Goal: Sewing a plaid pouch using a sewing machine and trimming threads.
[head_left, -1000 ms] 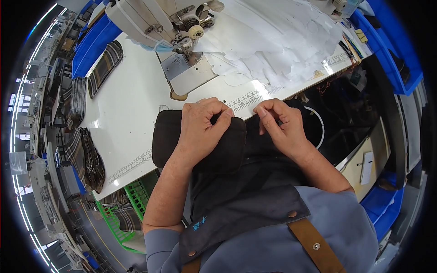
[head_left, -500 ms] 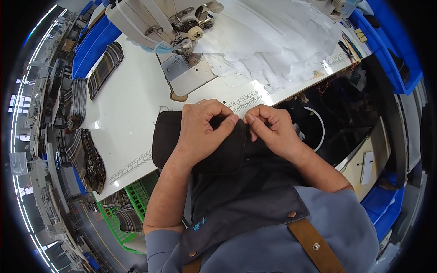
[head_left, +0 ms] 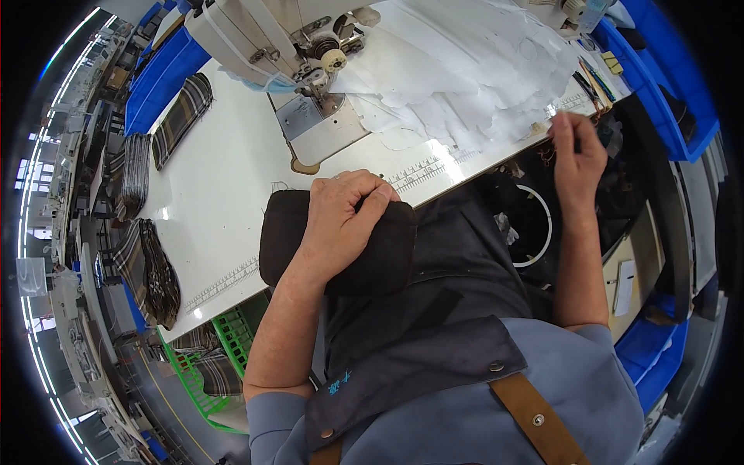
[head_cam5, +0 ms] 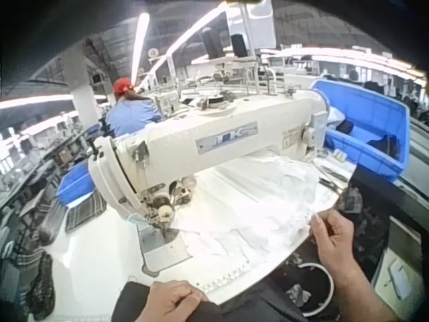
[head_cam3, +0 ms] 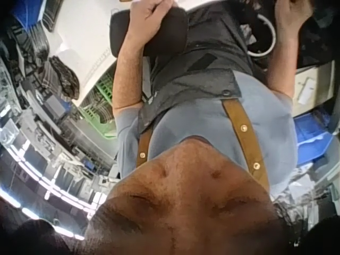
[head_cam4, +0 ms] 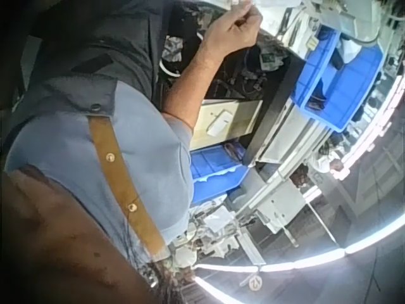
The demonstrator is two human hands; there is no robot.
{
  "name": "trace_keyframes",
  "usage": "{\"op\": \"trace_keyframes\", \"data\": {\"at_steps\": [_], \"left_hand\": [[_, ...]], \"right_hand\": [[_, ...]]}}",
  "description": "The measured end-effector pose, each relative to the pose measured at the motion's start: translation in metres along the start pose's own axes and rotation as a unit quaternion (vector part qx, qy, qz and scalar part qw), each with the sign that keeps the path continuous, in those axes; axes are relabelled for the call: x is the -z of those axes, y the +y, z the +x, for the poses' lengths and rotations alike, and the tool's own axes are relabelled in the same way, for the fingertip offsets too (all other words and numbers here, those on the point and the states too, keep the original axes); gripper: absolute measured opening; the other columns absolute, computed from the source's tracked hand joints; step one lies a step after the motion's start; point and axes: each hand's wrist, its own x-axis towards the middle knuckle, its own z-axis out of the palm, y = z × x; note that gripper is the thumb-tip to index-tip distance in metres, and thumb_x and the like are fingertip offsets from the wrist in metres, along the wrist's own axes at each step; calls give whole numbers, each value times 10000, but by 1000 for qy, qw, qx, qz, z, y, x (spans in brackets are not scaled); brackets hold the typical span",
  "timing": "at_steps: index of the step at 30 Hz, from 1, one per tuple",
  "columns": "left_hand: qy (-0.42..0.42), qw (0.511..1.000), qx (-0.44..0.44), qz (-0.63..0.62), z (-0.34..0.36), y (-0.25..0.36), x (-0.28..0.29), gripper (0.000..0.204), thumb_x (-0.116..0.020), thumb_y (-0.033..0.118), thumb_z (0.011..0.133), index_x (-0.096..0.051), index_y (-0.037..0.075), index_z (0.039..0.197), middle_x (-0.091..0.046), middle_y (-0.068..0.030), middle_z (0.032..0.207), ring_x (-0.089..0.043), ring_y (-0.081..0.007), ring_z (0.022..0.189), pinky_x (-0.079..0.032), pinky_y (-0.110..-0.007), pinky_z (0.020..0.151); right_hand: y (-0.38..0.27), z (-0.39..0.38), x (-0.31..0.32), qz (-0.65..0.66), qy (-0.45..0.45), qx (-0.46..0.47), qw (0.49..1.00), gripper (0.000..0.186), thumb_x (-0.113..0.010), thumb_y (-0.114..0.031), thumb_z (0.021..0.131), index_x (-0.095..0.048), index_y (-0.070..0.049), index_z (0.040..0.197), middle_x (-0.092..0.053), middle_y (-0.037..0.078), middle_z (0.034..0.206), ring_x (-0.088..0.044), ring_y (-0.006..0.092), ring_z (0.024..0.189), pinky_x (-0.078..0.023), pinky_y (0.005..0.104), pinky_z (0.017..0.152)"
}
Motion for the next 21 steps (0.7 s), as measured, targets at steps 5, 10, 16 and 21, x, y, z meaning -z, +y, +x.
{"op": "trace_keyframes", "data": {"at_steps": [5, 10, 16, 21], "left_hand": [[-22, 994, -64, 88, -2, -1, 3, 122, -734, 145, 853, -704, 30, 826, -679, -51, 778, -632, -191, 761, -440, -325, 747], [-24, 995, -53, 80, -5, 1, 9, 110, -756, 96, 839, -701, 0, 837, -680, -65, 789, -636, -189, 753, -463, -302, 710], [29, 979, -108, 170, -18, 27, 20, 147, -832, 161, 778, -732, 72, 841, -678, -12, 818, -618, -177, 803, -399, -310, 776], [93, 961, -151, 213, -25, 22, 18, 156, -848, 204, 760, -727, 140, 837, -641, 33, 828, -563, -182, 801, -316, -349, 789]], "right_hand": [[41, 51, 29, -240, 64, 83, 965, 224, -679, -180, 963, -686, -18, 1118, -699, 110, 1090, -656, 230, 1014, -504, 351, 901], [79, 65, 37, -366, 1, 99, 925, 299, -673, -204, 943, -673, -37, 1191, -682, 144, 1210, -630, 329, 1133, -486, 432, 970], [92, 78, 43, -426, -41, 86, 900, 318, -653, -261, 955, -687, -67, 1205, -693, 138, 1204, -641, 339, 1113, -495, 436, 957], [87, 92, 46, -422, -93, 28, 901, 286, -638, -265, 962, -706, -86, 1174, -701, 136, 1138, -670, 347, 1026, -526, 424, 888]]}}
